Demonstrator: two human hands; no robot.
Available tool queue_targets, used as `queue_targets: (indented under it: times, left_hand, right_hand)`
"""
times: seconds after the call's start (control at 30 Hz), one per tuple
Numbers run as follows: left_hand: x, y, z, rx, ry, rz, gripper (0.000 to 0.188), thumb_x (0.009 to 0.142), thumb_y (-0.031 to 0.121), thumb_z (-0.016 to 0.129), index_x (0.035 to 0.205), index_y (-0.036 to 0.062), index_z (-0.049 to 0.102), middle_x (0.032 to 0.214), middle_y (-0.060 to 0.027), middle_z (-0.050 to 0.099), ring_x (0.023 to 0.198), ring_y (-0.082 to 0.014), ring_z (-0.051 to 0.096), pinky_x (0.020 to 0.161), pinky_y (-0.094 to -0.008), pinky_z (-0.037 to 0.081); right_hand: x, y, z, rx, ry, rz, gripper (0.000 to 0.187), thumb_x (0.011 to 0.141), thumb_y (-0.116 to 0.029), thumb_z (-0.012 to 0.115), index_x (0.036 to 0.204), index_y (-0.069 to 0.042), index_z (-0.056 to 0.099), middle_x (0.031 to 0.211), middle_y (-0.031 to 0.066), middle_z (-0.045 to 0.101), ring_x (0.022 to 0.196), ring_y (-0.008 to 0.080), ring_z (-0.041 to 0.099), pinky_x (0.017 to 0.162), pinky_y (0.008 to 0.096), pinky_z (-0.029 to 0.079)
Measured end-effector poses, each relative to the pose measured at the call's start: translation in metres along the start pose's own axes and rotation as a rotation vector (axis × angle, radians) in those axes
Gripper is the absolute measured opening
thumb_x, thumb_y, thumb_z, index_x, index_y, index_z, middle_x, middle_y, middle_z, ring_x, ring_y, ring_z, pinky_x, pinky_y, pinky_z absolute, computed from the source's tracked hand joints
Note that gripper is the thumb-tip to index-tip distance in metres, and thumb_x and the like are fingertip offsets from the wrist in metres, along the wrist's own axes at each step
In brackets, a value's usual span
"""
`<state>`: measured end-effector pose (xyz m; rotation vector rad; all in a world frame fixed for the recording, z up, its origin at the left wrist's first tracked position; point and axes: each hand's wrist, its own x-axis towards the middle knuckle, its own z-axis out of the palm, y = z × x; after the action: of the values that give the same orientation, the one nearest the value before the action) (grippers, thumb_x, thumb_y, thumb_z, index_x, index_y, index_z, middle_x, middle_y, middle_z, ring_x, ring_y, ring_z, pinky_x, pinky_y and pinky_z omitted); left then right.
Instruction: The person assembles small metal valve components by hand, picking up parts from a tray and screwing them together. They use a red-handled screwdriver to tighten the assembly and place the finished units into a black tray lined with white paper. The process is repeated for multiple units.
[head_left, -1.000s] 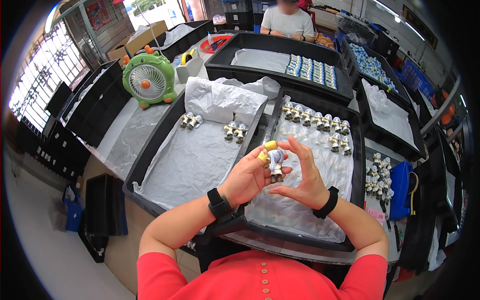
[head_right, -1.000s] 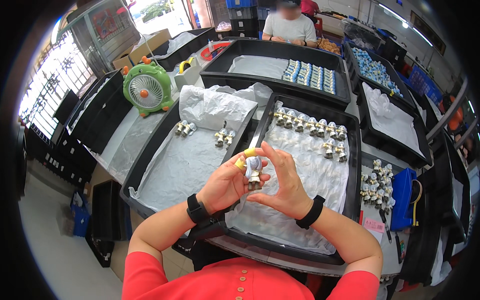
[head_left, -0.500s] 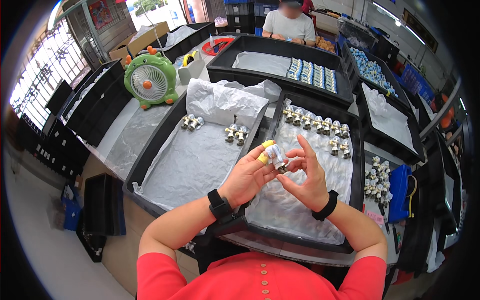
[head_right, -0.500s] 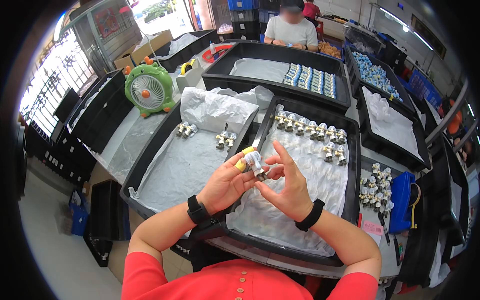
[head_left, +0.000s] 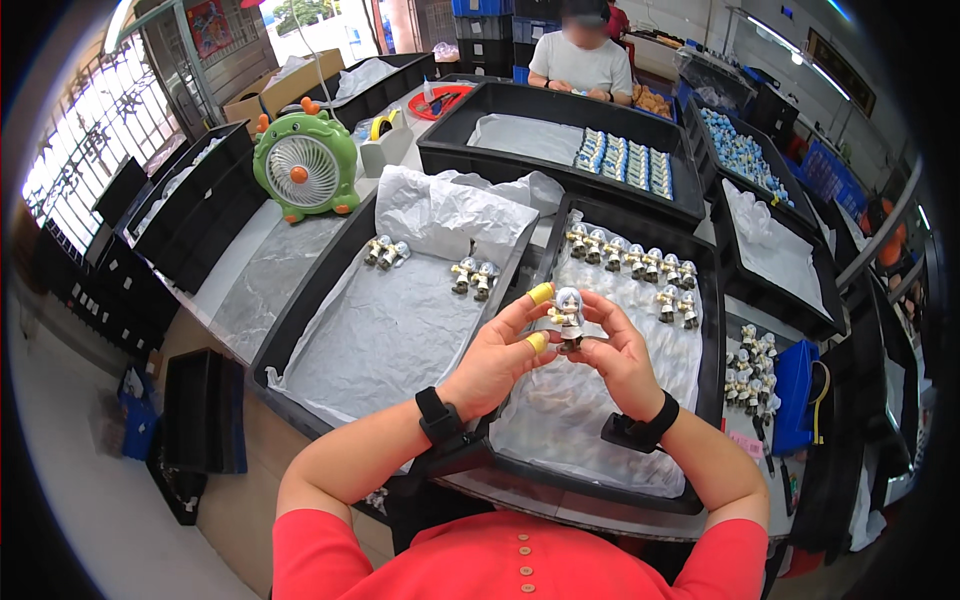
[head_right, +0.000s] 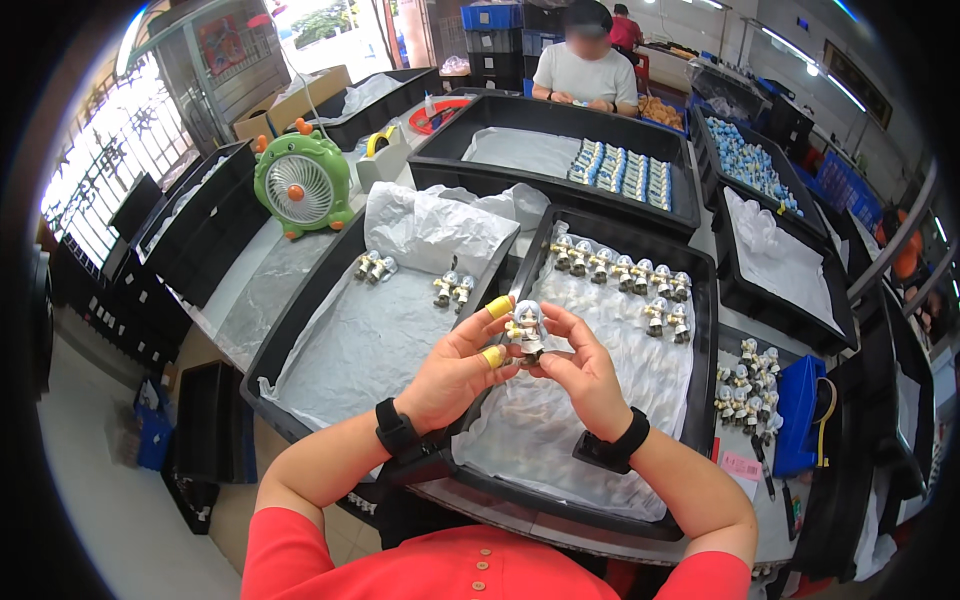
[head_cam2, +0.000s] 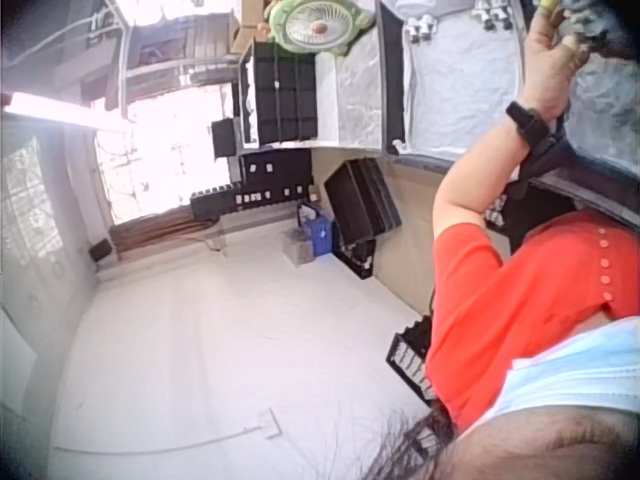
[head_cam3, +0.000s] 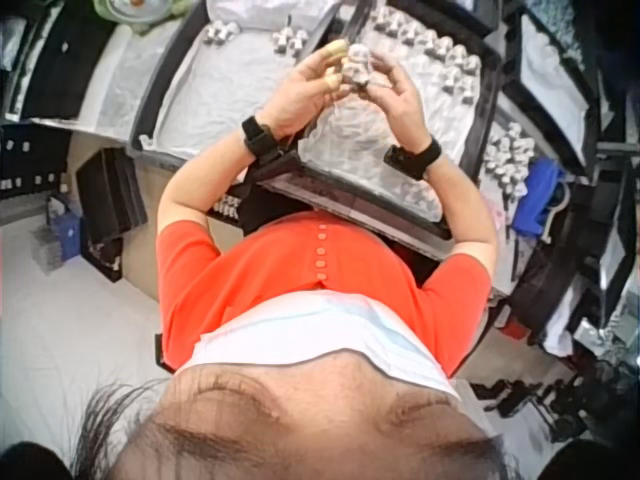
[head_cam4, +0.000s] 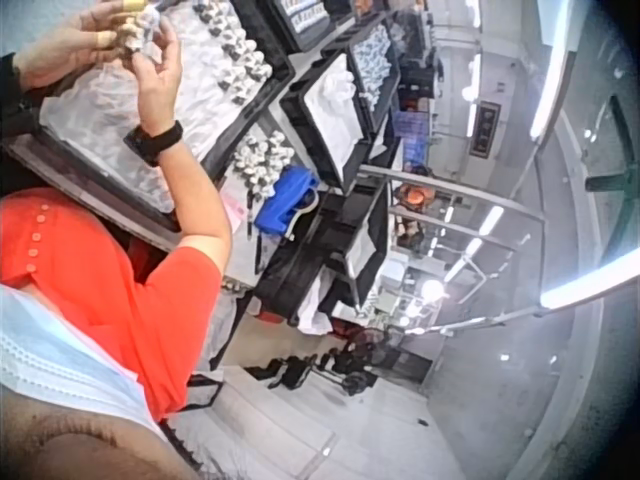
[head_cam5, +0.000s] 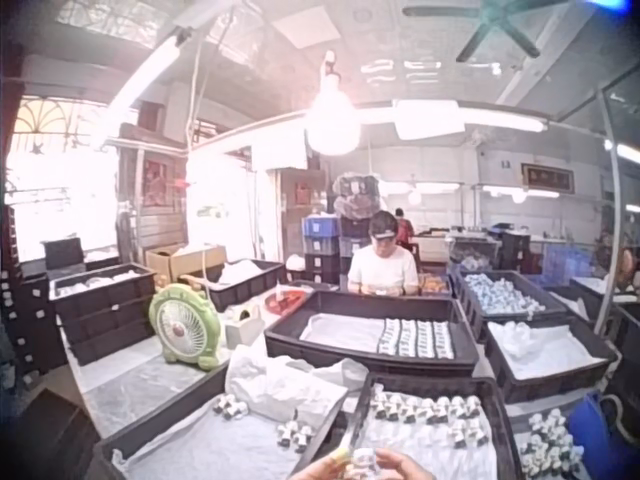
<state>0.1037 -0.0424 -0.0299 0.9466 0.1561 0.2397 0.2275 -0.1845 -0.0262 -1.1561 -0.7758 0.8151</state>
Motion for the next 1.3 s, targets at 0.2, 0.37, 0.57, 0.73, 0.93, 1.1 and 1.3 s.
queue_targets:
  times: [0.2,0.37,0.57,0.73,0.93,1.1,1.3]
  left_hand:
    - [-0.001,0.000,-0.001,0.110,-0.019,0.028,0.056,0.087,-0.002,0.052,0.140,0.0079,0.034,0.131,-0.0054,0.041,0.105,-0.0154,0.053,0.088,-0.0286,0.046]
    - [-0.003,0.001,0.001,0.118,-0.014,0.039,0.055,0.087,-0.001,0.054,0.138,0.0068,0.036,0.127,-0.0050,0.043,0.101,-0.0147,0.055,0.087,-0.0277,0.047]
    - [-0.003,0.001,0.003,0.146,-0.013,0.071,0.054,0.085,0.001,0.058,0.135,0.0076,0.039,0.122,-0.0050,0.046,0.101,-0.0142,0.056,0.087,-0.0280,0.047]
    - [0.000,-0.008,0.002,0.174,0.068,0.104,0.048,0.083,0.004,0.064,0.124,0.0085,0.040,0.113,-0.0062,0.051,0.101,-0.0151,0.056,0.085,-0.0284,0.046]
    - [0.001,-0.004,-0.001,0.184,0.197,0.020,0.045,0.082,0.004,0.063,0.120,0.0065,0.040,0.098,-0.0067,0.059,0.090,-0.0139,0.059,0.078,-0.0269,0.048]
    - [0.034,0.055,-0.044,0.563,0.238,0.094,0.048,0.077,0.005,0.067,0.116,0.0017,0.040,0.091,-0.0094,0.062,0.083,-0.0163,0.062,0.072,-0.0287,0.050]
    - [0.053,0.099,-0.167,1.538,0.705,0.108,0.035,0.063,0.017,0.072,0.092,-0.0001,0.061,0.082,-0.0143,0.065,0.075,-0.0234,0.064,0.068,-0.0327,0.050]
  right_hand:
    - [0.003,0.005,-0.007,0.268,-0.048,0.167,0.053,0.086,0.002,0.039,0.139,0.001,0.029,0.132,0.0122,0.041,0.105,0.0236,0.059,0.088,0.0339,0.049]
    - [0.003,0.005,-0.006,0.254,-0.034,0.192,0.054,0.087,0.004,0.038,0.139,0.002,0.027,0.131,0.0123,0.043,0.105,0.0234,0.059,0.088,0.0336,0.049]
    - [0.005,0.010,-0.009,0.267,-0.050,0.201,0.053,0.088,0.003,0.041,0.139,0.002,0.028,0.131,0.0138,0.042,0.103,0.0231,0.060,0.088,0.0338,0.049]
    - [0.000,0.018,0.000,-0.230,-0.027,-0.068,0.059,0.081,0.005,0.059,0.135,0.000,0.035,0.123,0.0132,0.044,0.095,0.0177,0.061,0.080,0.0274,0.053]
    - [-0.003,0.017,0.009,-0.442,-0.085,-0.169,0.069,0.076,-0.001,0.069,0.137,-0.005,0.036,0.121,0.0134,0.046,0.095,0.0182,0.061,0.080,0.0281,0.053]
    - [-0.004,0.012,0.005,-0.474,-0.083,-0.237,0.072,0.076,-0.002,0.069,0.138,-0.006,0.033,0.123,0.0127,0.047,0.097,0.0179,0.059,0.081,0.0298,0.051]
    - [0.003,0.006,-0.001,-0.436,-0.027,-0.262,0.070,0.077,-0.001,0.067,0.138,-0.006,0.033,0.122,0.0122,0.048,0.094,0.0156,0.057,0.079,0.0280,0.050]
